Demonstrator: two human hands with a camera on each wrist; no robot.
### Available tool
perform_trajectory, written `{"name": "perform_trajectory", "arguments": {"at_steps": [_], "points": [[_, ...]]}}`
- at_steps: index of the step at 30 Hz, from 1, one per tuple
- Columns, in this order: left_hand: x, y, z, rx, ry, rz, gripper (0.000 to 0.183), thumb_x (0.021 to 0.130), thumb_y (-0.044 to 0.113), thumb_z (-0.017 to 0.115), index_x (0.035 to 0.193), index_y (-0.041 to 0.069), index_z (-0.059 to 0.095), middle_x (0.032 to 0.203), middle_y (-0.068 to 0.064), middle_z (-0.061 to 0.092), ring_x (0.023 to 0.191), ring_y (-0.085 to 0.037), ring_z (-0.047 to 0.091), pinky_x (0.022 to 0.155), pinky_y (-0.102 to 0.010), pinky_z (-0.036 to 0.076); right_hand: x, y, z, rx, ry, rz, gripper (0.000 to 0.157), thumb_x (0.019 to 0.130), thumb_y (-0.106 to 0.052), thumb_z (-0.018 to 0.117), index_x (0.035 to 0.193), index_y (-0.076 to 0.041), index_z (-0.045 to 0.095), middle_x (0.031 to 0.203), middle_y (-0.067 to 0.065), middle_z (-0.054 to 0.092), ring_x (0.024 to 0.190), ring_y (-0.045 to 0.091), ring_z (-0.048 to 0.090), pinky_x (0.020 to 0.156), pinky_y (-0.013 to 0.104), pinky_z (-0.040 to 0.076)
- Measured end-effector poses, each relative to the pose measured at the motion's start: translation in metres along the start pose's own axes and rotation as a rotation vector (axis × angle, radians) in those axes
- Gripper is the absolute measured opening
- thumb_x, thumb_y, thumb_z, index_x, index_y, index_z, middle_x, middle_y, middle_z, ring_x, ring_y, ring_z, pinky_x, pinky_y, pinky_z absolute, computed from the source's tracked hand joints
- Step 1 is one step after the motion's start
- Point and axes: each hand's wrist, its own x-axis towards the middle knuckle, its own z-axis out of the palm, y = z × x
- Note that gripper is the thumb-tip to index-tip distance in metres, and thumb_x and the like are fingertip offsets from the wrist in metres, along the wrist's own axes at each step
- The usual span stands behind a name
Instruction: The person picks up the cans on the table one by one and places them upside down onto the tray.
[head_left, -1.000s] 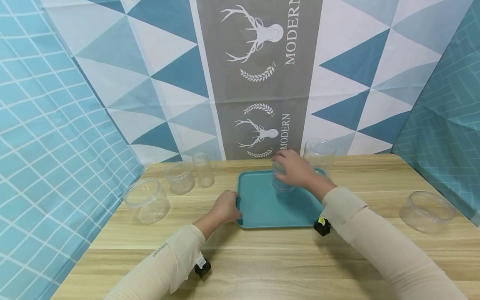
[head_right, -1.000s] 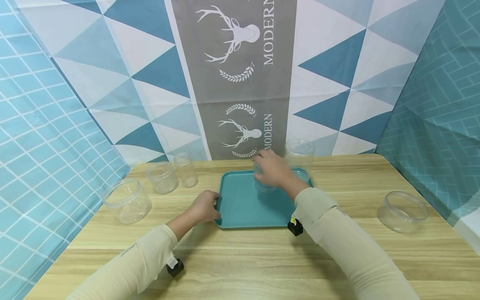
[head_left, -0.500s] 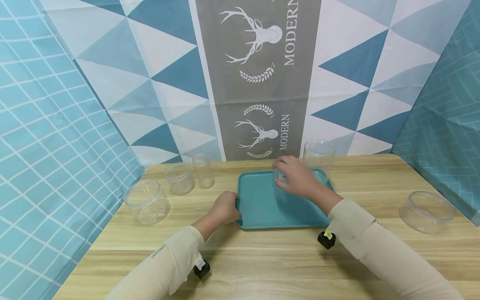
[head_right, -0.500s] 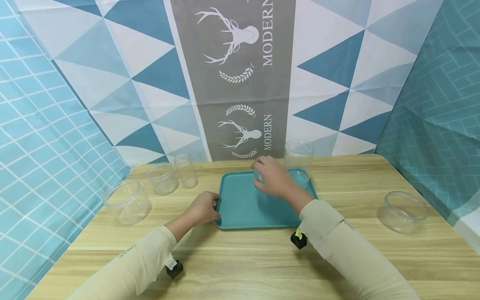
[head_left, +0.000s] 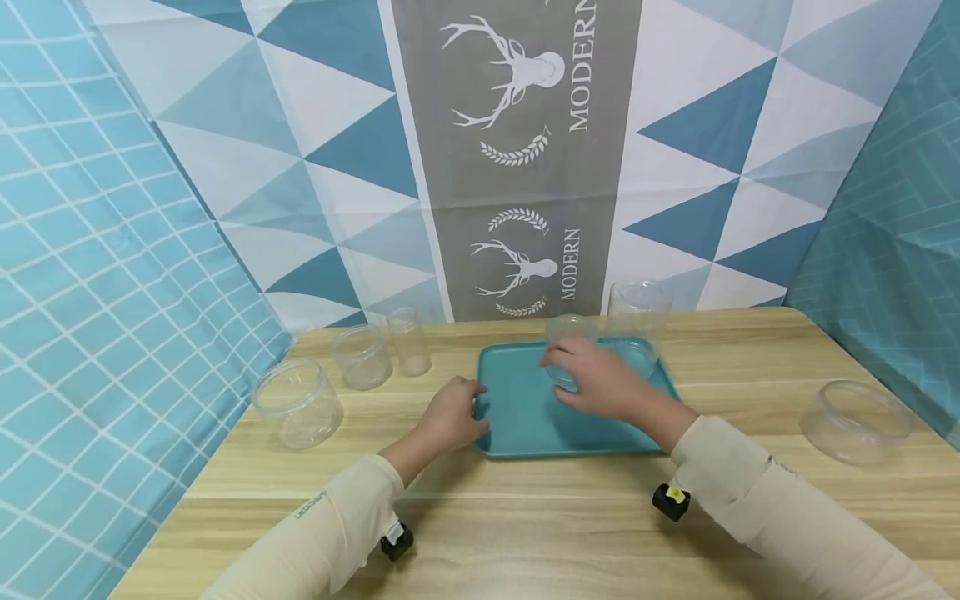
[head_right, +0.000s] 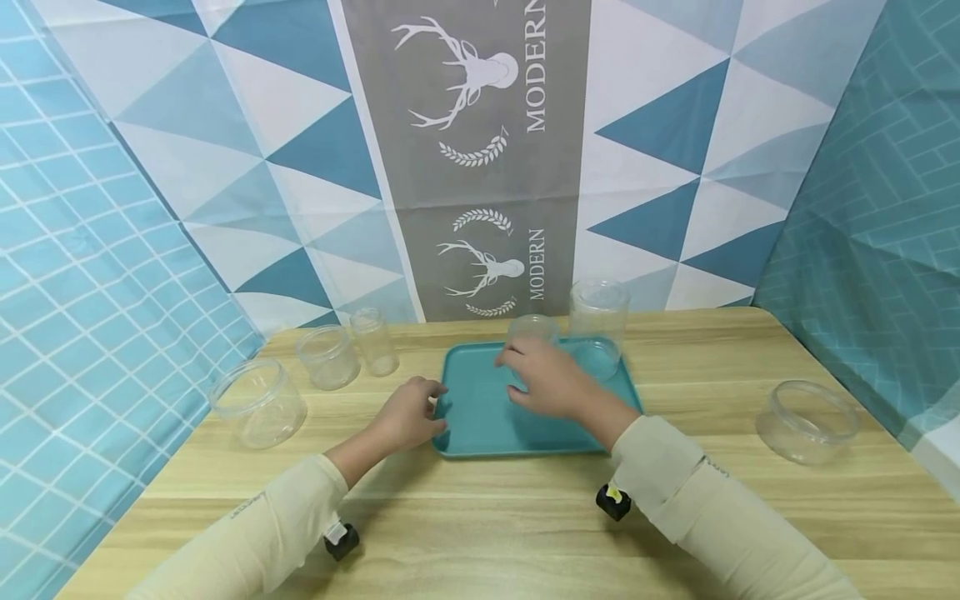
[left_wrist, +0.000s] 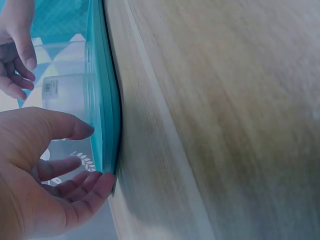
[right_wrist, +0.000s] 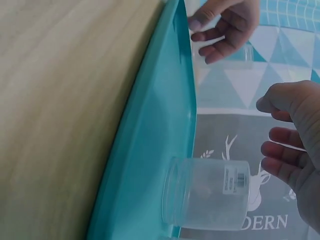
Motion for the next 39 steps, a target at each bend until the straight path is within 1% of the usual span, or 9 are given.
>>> {"name": "perform_trajectory", "arguments": {"at_steps": [2,4,9,13,18,20,26,34,39], "points": [[-0.001,0.001,-0.001,0.003,0.01,0.012,0.047,0.079,0.011,0.077,0.121,-0.003,0.062,0.109,-0.016,0.058,0.081,-0.018,0.053,0.076,-0.035,0.05,-0.001,-0.004,-0.001,0.007,-0.023,-0.013,0.031,0.08,-0.012,0.076,0.109,-0.004,0.067,0.109,0.008,0.062,0.101,0.025,0.06,0.084,0.039,0.053],[-0.002,0.0,-0.001,0.004,0.029,0.041,0.044,0.079,0.011,0.077,0.119,-0.003,0.063,0.109,-0.015,0.058,0.081,-0.019,0.054,0.074,-0.034,0.05,-0.001,-0.007,-0.001,0.015,-0.038,-0.022,0.033,0.08,-0.013,0.077,0.11,-0.005,0.066,0.11,0.008,0.062,0.103,0.025,0.06,0.088,0.039,0.052],[-0.003,-0.004,-0.002,-0.019,0.115,0.168,0.034,0.079,0.008,0.076,0.111,-0.001,0.066,0.105,-0.016,0.061,0.088,-0.024,0.061,0.076,-0.037,0.053,-0.002,-0.014,-0.001,0.026,-0.069,-0.014,0.039,0.081,-0.016,0.077,0.116,-0.005,0.064,0.116,0.008,0.061,0.108,0.026,0.058,0.089,0.04,0.052],[-0.003,-0.008,-0.004,-0.037,0.17,0.242,0.025,0.08,0.007,0.074,0.104,0.001,0.067,0.1,-0.014,0.062,0.089,-0.028,0.063,0.077,-0.039,0.053,-0.002,-0.018,-0.001,0.047,-0.054,-0.014,0.042,0.08,-0.019,0.078,0.118,-0.005,0.064,0.116,0.007,0.061,0.109,0.025,0.058,0.089,0.039,0.052],[-0.005,-0.011,-0.009,-0.033,0.219,0.291,0.019,0.081,0.007,0.071,0.1,0.005,0.069,0.099,-0.009,0.063,0.087,-0.024,0.064,0.075,-0.037,0.054,-0.003,-0.022,-0.001,0.064,-0.038,-0.006,0.041,0.082,-0.022,0.077,0.117,-0.006,0.065,0.116,0.006,0.061,0.109,0.024,0.058,0.091,0.039,0.051],[-0.005,-0.013,-0.012,-0.017,0.24,0.311,0.018,0.08,0.008,0.072,0.099,0.006,0.07,0.1,-0.007,0.063,0.087,-0.022,0.064,0.076,-0.036,0.054,-0.003,-0.023,-0.001,0.067,-0.033,0.001,0.042,0.082,-0.024,0.077,0.118,-0.006,0.064,0.116,0.006,0.061,0.11,0.023,0.058,0.091,0.039,0.051],[-0.005,-0.018,-0.02,0.029,0.287,0.384,0.02,0.079,0.01,0.074,0.097,0.005,0.07,0.101,-0.008,0.063,0.092,-0.025,0.063,0.082,-0.04,0.052,-0.005,-0.026,0.001,0.08,-0.01,0.018,0.045,0.081,-0.025,0.079,0.119,-0.008,0.064,0.118,0.004,0.06,0.112,0.023,0.057,0.093,0.039,0.05],[-0.005,-0.025,-0.032,0.076,0.354,0.421,0.022,0.078,0.011,0.076,0.098,0.003,0.069,0.103,-0.01,0.063,0.097,-0.028,0.061,0.086,-0.043,0.05,-0.007,-0.029,0.002,0.09,0.017,0.005,0.047,0.08,-0.027,0.08,0.12,-0.006,0.063,0.118,0.005,0.061,0.113,0.023,0.057,0.094,0.039,0.049],[-0.005,-0.03,-0.039,0.092,0.381,0.403,0.024,0.077,0.01,0.076,0.099,0.004,0.068,0.104,-0.01,0.062,0.1,-0.031,0.058,0.087,-0.045,0.049,-0.008,-0.032,0.004,0.092,0.019,-0.006,0.048,0.08,-0.028,0.079,0.12,-0.006,0.063,0.119,0.005,0.06,0.114,0.023,0.056,0.096,0.039,0.048]]}}
